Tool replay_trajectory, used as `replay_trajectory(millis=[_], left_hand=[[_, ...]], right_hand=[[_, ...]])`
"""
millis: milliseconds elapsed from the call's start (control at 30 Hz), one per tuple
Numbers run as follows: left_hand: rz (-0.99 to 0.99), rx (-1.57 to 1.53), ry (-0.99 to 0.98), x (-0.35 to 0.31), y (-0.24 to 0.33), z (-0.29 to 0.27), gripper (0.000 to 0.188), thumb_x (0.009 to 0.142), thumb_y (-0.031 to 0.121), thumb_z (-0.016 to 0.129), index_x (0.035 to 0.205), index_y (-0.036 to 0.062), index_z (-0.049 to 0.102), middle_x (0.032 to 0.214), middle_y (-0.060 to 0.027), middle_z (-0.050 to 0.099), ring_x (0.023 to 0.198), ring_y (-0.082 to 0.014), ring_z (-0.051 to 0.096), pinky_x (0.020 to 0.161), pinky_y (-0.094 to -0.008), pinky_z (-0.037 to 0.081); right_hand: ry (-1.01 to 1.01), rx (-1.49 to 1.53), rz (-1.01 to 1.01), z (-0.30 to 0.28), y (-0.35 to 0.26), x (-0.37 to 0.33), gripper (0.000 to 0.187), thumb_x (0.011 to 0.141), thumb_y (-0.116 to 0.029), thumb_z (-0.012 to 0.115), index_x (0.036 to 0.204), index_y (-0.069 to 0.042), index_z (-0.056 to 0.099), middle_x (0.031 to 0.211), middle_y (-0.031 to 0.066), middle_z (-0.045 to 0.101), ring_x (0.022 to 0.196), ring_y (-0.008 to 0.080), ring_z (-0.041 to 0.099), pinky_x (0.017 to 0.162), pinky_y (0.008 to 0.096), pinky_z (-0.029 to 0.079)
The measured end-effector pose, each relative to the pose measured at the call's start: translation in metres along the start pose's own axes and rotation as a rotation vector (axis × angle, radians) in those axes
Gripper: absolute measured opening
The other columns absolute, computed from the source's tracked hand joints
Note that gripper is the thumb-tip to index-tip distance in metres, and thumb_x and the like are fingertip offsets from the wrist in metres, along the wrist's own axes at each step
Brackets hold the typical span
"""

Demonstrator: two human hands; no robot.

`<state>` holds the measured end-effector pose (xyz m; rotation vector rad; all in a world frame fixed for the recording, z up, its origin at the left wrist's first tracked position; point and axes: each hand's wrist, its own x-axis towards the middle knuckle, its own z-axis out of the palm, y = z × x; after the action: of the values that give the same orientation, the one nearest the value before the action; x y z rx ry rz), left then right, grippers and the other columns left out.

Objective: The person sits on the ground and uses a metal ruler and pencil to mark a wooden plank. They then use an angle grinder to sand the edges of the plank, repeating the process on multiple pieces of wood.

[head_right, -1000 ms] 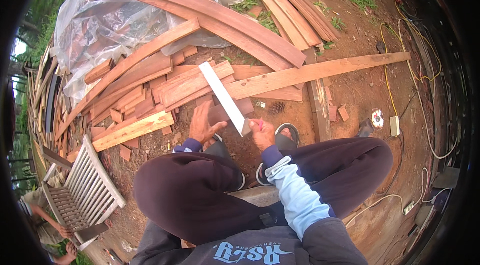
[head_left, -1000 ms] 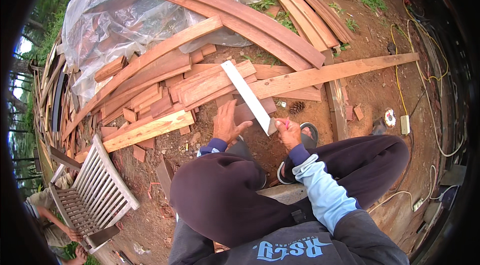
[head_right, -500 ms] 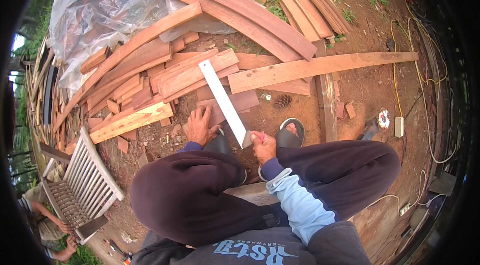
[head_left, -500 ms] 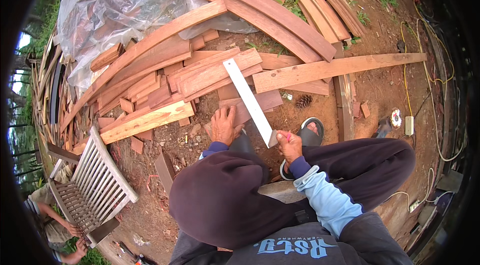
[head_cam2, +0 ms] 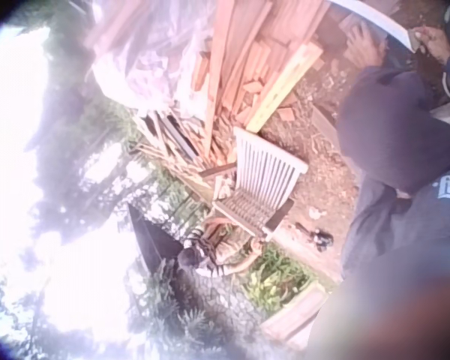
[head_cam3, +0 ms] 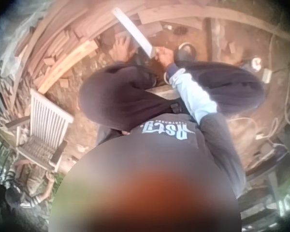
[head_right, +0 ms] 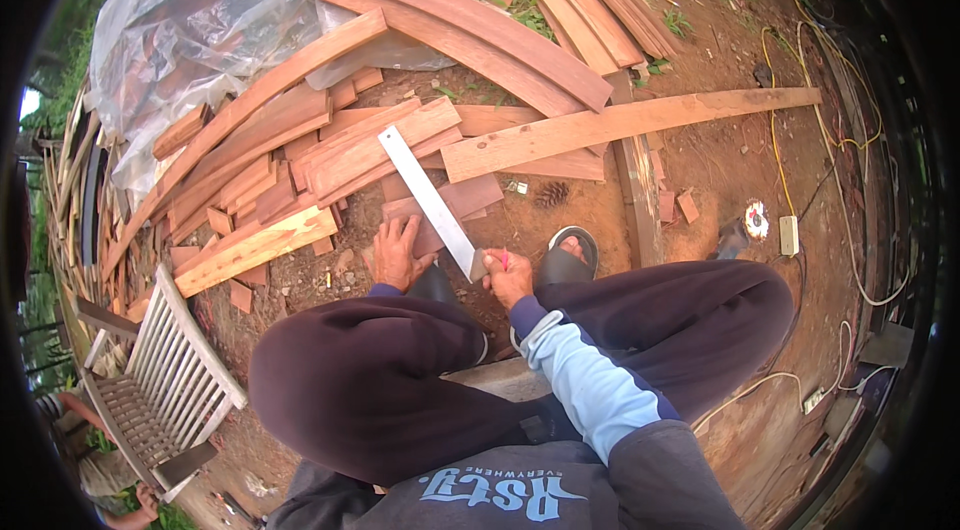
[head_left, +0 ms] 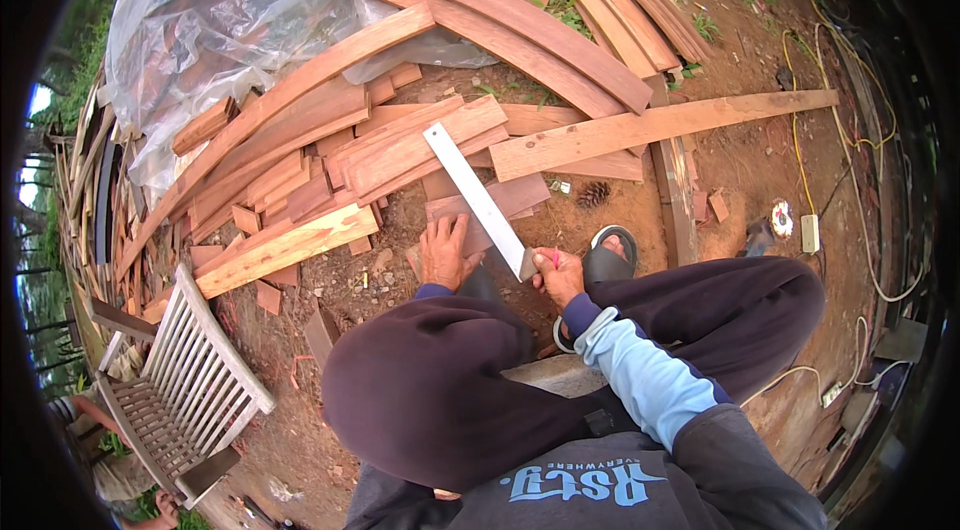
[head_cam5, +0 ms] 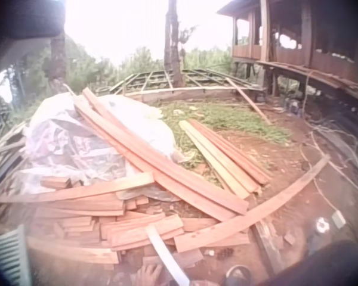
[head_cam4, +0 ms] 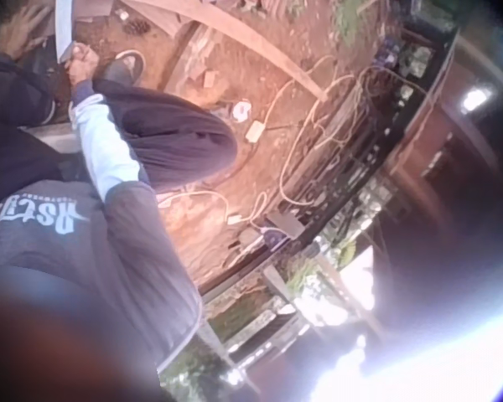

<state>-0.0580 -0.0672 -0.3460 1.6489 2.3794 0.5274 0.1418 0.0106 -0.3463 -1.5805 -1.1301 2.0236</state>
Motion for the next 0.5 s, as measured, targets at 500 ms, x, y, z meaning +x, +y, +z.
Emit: replay_trajectory(millis=[500], left_hand=[[0.099,-0.037,-0.036,0.000,0.002,0.000,0.086,0.063,0.018,0.080,0.139,0.0120,0.040,0.118,-0.0134,0.051,0.108,-0.0324,0.049,0.094,-0.0435,0.038]], right_hand=[[0.001,0.086,0.003,0.030,0.015,0.032,0.020,0.092,-0.013,0.058,0.105,0.002,0.063,0.070,0.0026,0.061,0.050,0.0064,0.053,0.042,0.0208,0.041]])
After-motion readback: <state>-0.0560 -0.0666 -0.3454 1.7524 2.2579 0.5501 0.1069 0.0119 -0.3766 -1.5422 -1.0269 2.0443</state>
